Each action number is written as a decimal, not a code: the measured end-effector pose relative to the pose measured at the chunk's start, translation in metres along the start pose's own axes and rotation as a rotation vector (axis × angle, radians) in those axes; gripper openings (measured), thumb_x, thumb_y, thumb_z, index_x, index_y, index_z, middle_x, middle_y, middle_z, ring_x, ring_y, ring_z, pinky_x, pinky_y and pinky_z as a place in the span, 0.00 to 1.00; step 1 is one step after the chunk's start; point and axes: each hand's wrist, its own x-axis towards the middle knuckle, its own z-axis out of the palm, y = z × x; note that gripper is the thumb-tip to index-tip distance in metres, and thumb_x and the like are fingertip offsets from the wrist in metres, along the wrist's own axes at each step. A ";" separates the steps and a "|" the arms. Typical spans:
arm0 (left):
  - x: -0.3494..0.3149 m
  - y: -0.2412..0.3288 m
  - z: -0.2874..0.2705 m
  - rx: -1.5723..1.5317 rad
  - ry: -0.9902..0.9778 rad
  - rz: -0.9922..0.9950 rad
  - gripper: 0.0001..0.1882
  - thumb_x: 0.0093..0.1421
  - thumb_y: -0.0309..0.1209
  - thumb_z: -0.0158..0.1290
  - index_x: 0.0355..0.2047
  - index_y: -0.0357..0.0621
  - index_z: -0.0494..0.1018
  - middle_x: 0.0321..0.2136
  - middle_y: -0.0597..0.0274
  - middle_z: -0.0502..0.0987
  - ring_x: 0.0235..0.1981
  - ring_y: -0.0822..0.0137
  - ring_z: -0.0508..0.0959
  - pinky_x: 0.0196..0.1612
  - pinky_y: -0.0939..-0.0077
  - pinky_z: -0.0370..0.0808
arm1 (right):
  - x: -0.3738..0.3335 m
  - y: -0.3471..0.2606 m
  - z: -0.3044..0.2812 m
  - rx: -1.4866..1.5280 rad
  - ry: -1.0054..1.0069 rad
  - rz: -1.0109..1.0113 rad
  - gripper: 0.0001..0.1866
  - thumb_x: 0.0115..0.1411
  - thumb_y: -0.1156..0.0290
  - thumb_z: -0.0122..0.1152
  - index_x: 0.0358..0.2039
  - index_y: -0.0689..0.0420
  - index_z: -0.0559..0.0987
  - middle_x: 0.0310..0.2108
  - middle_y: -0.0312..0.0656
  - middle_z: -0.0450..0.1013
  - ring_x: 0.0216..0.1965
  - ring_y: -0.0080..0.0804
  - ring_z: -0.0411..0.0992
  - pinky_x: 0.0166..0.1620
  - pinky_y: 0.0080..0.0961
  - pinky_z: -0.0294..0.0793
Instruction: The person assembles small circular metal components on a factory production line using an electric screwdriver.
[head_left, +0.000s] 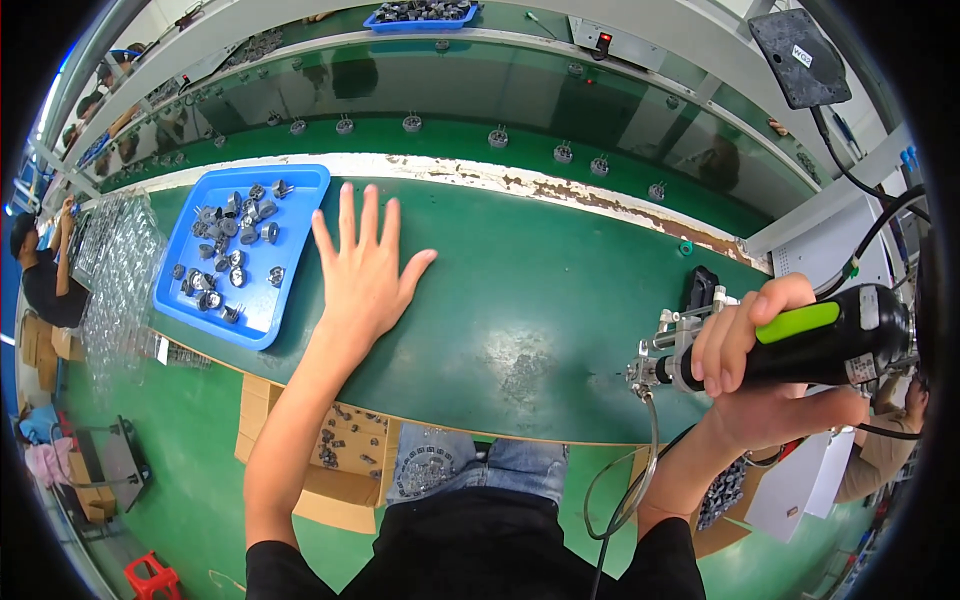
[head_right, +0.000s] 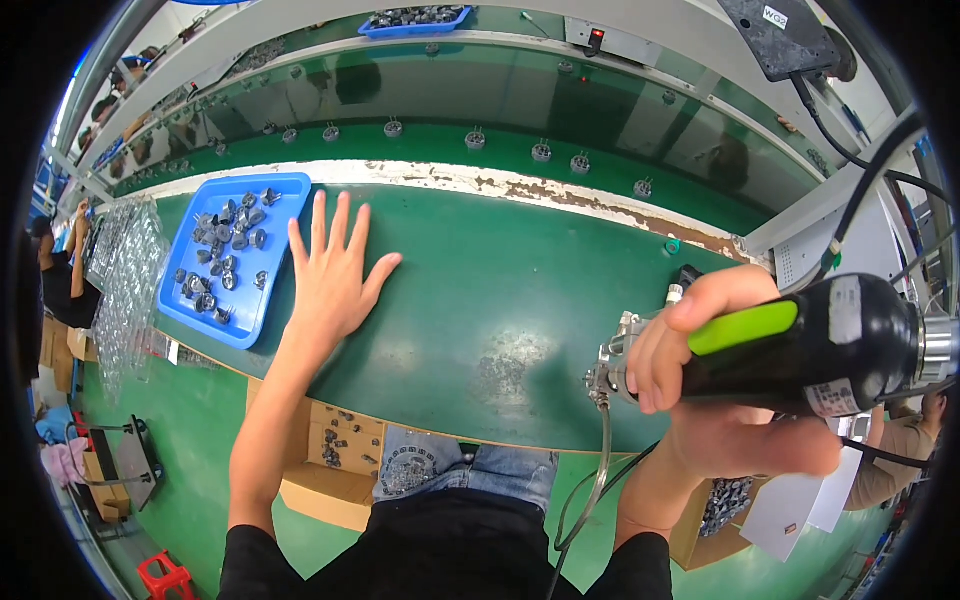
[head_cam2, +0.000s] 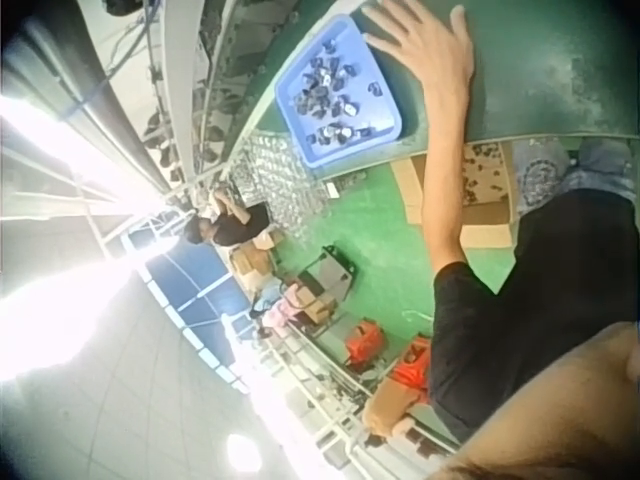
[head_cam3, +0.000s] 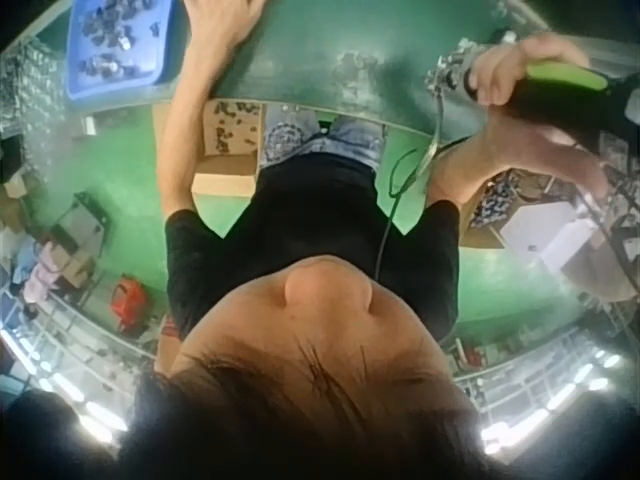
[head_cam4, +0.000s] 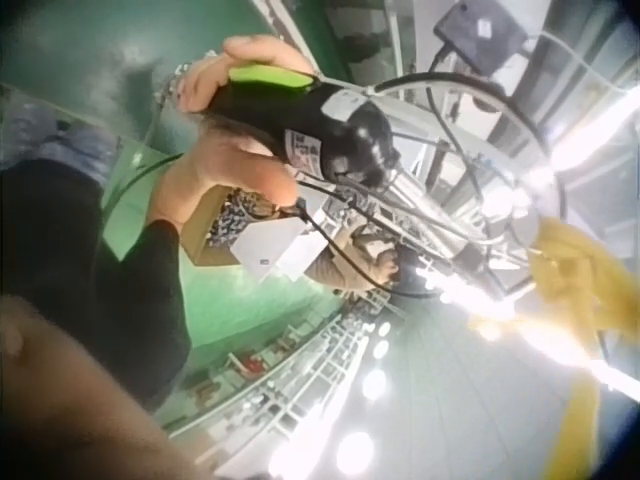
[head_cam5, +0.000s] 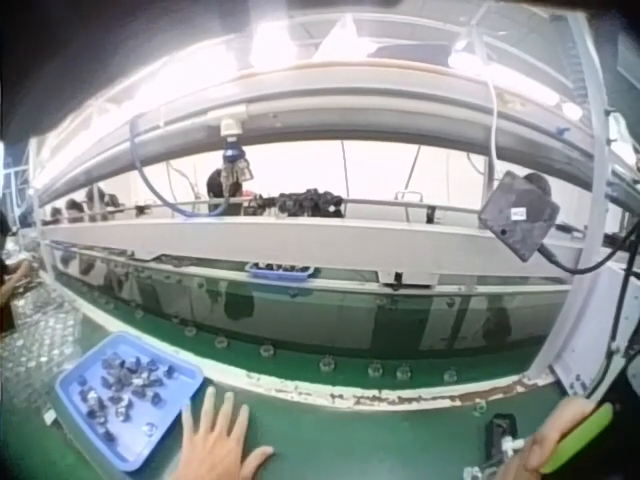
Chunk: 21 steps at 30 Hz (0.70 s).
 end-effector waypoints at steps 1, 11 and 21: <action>0.011 0.002 -0.003 -0.051 0.099 0.032 0.34 0.70 0.50 0.54 0.68 0.40 0.68 0.71 0.45 0.64 0.75 0.46 0.57 0.74 0.39 0.51 | 0.005 0.007 -0.006 0.000 -0.139 -0.038 0.49 0.56 0.19 0.57 0.45 0.60 0.67 0.18 0.31 0.65 0.15 0.20 0.65 0.21 0.20 0.69; 0.183 0.044 0.069 -0.522 0.147 0.320 0.15 0.61 0.31 0.63 0.49 0.48 0.83 0.51 0.58 0.83 0.54 0.51 0.78 0.58 0.54 0.74 | 0.012 0.034 0.002 -0.245 -0.127 -0.204 0.22 0.67 0.64 0.69 0.49 0.59 0.66 0.26 0.41 0.76 0.38 0.44 0.80 0.50 0.42 0.81; 0.192 0.054 0.069 -0.711 0.245 0.343 0.06 0.57 0.30 0.66 0.35 0.45 0.86 0.37 0.60 0.87 0.45 0.52 0.78 0.50 0.58 0.78 | 0.020 0.037 0.003 -0.156 -0.059 -0.173 0.32 0.65 0.39 0.63 0.48 0.55 0.65 0.19 0.34 0.71 0.17 0.26 0.71 0.32 0.30 0.77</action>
